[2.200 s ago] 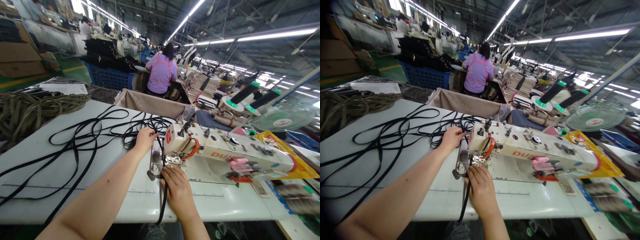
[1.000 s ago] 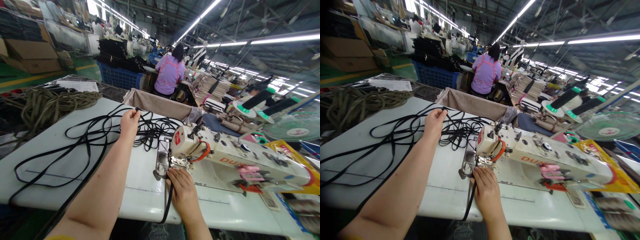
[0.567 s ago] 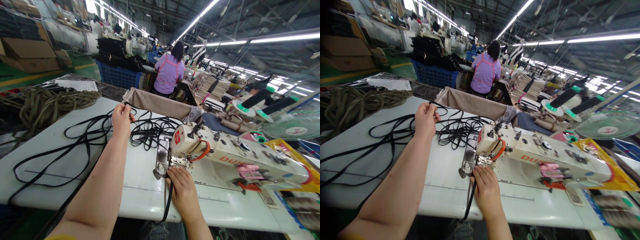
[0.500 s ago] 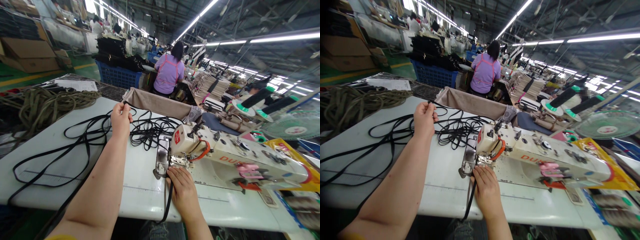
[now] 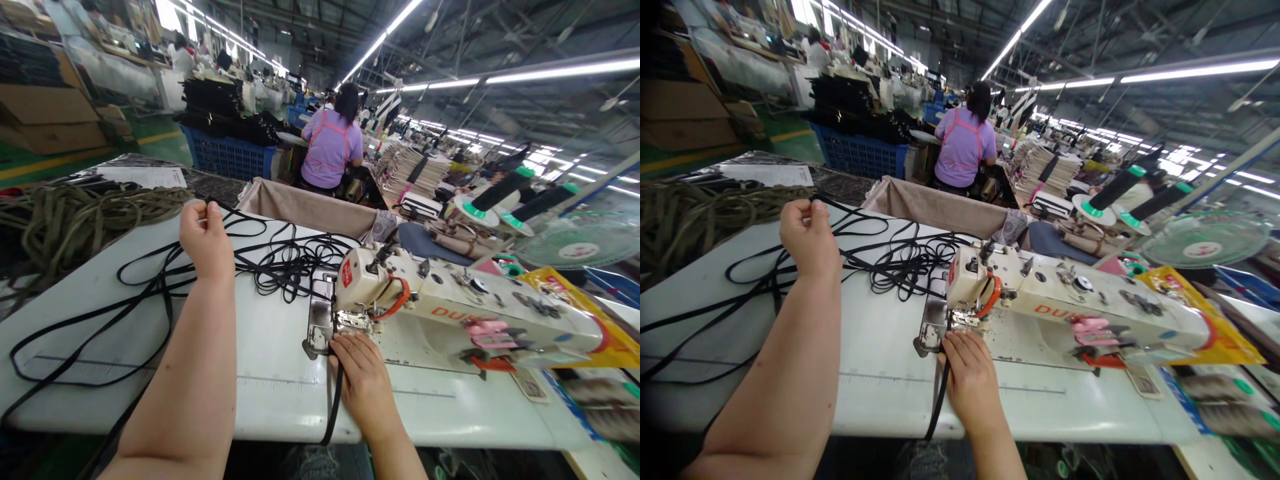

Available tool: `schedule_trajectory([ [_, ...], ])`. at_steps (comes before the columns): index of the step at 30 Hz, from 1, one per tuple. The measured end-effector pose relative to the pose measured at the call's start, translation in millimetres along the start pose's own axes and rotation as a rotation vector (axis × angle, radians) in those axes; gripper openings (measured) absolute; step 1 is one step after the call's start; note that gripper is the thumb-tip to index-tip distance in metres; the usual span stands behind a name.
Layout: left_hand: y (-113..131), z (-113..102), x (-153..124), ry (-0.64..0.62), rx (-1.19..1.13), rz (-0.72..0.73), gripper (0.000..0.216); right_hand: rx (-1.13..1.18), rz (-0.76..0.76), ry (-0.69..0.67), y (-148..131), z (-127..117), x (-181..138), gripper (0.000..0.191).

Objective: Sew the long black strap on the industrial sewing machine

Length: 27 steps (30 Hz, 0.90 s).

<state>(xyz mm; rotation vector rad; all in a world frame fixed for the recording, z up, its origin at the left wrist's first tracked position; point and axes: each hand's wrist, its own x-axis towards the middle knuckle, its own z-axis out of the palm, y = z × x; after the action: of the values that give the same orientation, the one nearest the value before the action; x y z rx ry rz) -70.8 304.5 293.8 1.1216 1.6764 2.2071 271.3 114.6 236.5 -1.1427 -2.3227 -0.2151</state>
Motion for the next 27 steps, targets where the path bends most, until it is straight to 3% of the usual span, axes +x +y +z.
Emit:
schedule_trajectory([
  [3, 6, 5, -3, 0.112, 0.115, 0.09, 0.011, 0.005, -0.002, 0.001, -1, -1, 1, 0.023],
  [5, 8, 10, -7, 0.01, 0.126, 0.072, 0.014, 0.005, -0.003, 0.003, -1, 0, 1, 0.023],
  [7, 10, 18, -16, -0.176, 0.108, -0.004, 0.021, 0.001, -0.005, 0.008, 0, 0, 0, 0.023],
  [10, 13, 33, -39, -0.601, 0.094, -0.174, 0.022, -0.003, -0.012, 0.016, 1, 1, 0, 0.023],
  [12, 17, 45, -61, -0.884, 0.159, -0.204, 0.026, -0.003, -0.017, 0.015, 1, 1, 0, 0.024],
  [14, 19, 57, -85, -1.056, 0.235, -0.088, 0.022, 0.001, -0.021, 0.011, 2, 2, 0, 0.025],
  [17, 19, 70, -118, -1.229, 0.443, 0.162, 0.032, 0.001, -0.02, 0.01, 3, 2, -1, 0.026],
  [19, 17, 74, -131, -1.281, 0.604, 0.228, 0.038, -0.002, -0.022, 0.016, 4, 3, -1, 0.026],
  [22, 14, 76, -134, -1.275, 0.736, 0.246, 0.028, 0.0, -0.031, 0.021, 4, 3, -1, 0.027],
  [27, 13, 74, -114, -1.16, 0.573, 0.153, 0.024, 0.0, -0.025, 0.023, 4, 3, 0, 0.028],
])
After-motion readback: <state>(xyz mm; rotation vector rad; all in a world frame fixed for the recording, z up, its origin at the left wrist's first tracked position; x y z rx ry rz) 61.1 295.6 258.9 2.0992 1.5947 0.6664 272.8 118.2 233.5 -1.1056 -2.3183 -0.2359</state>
